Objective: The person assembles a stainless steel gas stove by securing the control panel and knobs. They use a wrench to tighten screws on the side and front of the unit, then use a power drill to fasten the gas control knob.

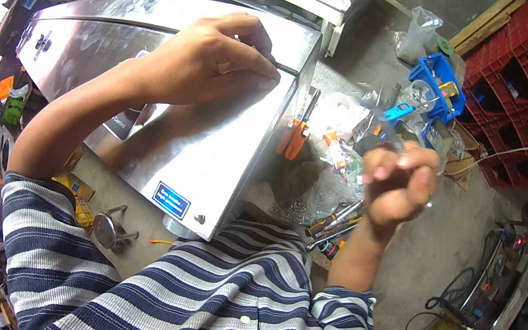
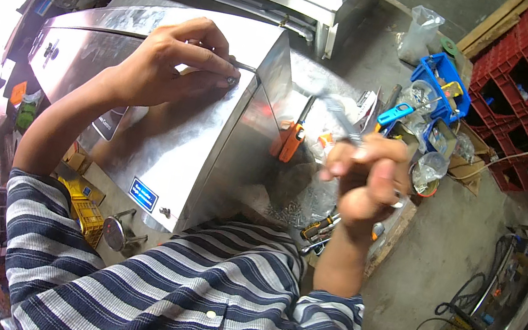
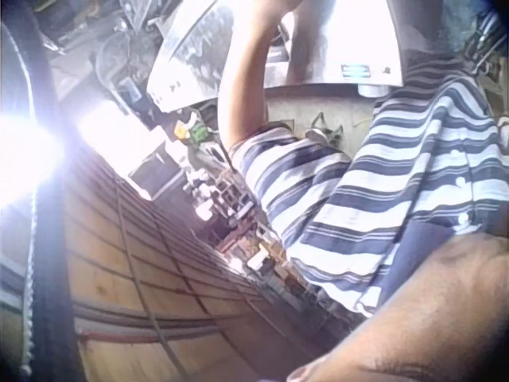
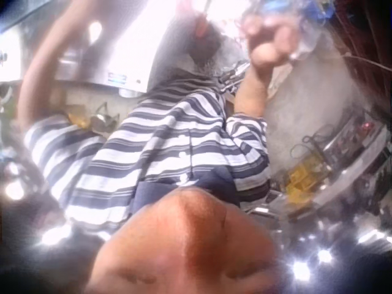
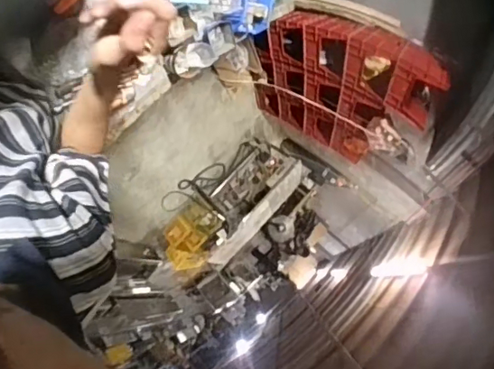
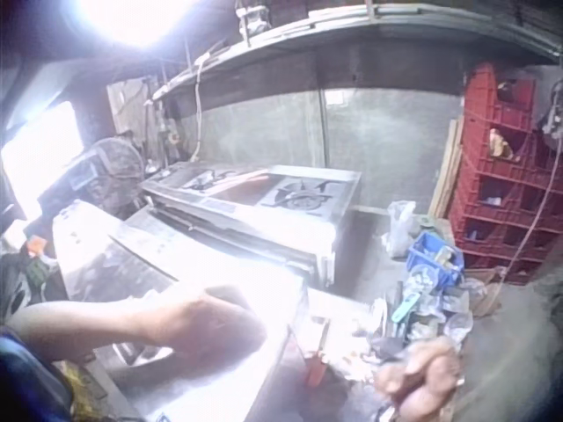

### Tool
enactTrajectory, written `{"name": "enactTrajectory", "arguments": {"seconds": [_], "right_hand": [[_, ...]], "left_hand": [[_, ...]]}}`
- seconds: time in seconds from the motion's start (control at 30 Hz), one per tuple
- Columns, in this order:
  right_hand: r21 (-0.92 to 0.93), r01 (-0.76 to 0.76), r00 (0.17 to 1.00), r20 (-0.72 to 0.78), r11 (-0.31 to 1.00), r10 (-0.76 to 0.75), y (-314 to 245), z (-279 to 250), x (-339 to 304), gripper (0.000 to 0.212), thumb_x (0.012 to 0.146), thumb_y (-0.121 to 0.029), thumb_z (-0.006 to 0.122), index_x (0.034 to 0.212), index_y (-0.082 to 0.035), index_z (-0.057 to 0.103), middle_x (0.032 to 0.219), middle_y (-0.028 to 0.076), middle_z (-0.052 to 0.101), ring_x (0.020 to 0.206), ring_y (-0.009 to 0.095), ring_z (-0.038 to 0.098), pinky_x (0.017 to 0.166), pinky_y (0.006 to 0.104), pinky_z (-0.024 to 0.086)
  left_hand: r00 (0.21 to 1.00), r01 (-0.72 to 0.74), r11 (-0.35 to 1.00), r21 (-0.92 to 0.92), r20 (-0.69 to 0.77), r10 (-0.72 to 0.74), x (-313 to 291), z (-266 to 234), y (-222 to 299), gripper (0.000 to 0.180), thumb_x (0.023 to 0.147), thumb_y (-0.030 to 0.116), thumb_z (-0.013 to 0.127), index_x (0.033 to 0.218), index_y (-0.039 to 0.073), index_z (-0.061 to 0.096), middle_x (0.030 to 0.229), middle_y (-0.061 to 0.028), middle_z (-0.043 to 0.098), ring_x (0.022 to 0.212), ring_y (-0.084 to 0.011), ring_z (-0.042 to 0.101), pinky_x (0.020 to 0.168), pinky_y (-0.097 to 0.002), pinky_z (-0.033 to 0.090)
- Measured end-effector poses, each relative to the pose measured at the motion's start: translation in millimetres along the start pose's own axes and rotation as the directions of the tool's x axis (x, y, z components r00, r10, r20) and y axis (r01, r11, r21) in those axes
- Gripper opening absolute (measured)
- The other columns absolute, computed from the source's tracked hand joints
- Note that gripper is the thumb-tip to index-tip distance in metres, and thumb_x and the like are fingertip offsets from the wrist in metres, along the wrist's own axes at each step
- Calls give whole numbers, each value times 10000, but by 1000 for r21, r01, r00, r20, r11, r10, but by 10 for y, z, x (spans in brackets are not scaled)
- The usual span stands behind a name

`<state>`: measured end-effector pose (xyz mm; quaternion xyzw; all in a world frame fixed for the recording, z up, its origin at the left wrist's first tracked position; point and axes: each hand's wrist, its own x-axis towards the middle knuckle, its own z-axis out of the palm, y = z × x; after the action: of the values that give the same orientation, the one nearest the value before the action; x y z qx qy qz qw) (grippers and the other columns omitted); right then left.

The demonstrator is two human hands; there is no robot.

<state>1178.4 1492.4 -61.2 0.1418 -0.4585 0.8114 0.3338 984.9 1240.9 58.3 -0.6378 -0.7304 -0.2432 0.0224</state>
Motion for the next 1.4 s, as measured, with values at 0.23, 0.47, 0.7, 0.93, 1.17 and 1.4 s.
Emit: {"name": "enactTrajectory", "arguments": {"seconds": [0.23, 0.47, 0.7, 0.93, 1.17, 1.4], "right_hand": [[197, -330, 942, 11, 923, 334, 482, 293, 106, 292, 1041, -280, 443, 1008, -17, 567, 628, 90, 493, 506, 188, 469, 544, 345, 459], [101, -447, 894, 13, 889, 448, 362, 371, 382, 264, 1059, -252, 460, 979, -28, 575, 653, 97, 543, 494, 172, 483, 480, 295, 430], [-61, -375, 922, -125, 925, 365, 307, 604, 145, 251, 1070, -256, 438, 981, -46, 542, 698, 101, 569, 552, 177, 528, 511, 315, 448], [-516, -138, 979, -200, 846, 38, 462, 1229, -485, 181, 1072, -131, 469, 1086, -1, 593, 747, 74, 619, 634, 120, 564, 583, 279, 463], [-830, 28, 998, -13, 558, -69, 150, 1363, -510, 234, 1000, -124, 548, 1036, 57, 692, 770, 112, 647, 608, 164, 604, 577, 299, 479], [-203, -131, 957, -282, 970, 70, -11, 869, -264, 241, 1002, -219, 520, 1023, 17, 564, 653, 72, 525, 538, 154, 509, 519, 297, 438]], "left_hand": [[998, 51, 990, -133, 44, -45, -24, -48, -43, 195, 856, 67, 822, 1050, 86, 821, 986, -72, 704, 918, -217, 699, 790, -351, 558], [998, 48, 986, -161, 38, -42, -92, -65, -92, 193, 876, 75, 800, 1067, 78, 826, 1031, -87, 733, 939, -226, 710, 799, -346, 566], [999, 26, 982, -188, -22, -31, -95, -27, 67, 206, 906, 55, 741, 1101, 35, 808, 1055, -153, 732, 939, -317, 735, 832, -399, 601], [987, -118, 989, -85, 102, 126, 20, -70, -13, 302, 889, -21, 711, 1157, 85, 800, 1083, -131, 724, 978, -312, 723, 859, -404, 596], [957, -195, 977, -90, 200, 209, 124, -180, -117, 281, 888, 16, 700, 1145, 73, 800, 1091, -146, 739, 987, -322, 729, 886, -414, 594], [988, -50, 997, -66, 141, 59, -12, -156, -5, 284, 899, 63, 759, 1182, 54, 779, 1081, -142, 743, 966, -307, 737, 854, -389, 602]]}}
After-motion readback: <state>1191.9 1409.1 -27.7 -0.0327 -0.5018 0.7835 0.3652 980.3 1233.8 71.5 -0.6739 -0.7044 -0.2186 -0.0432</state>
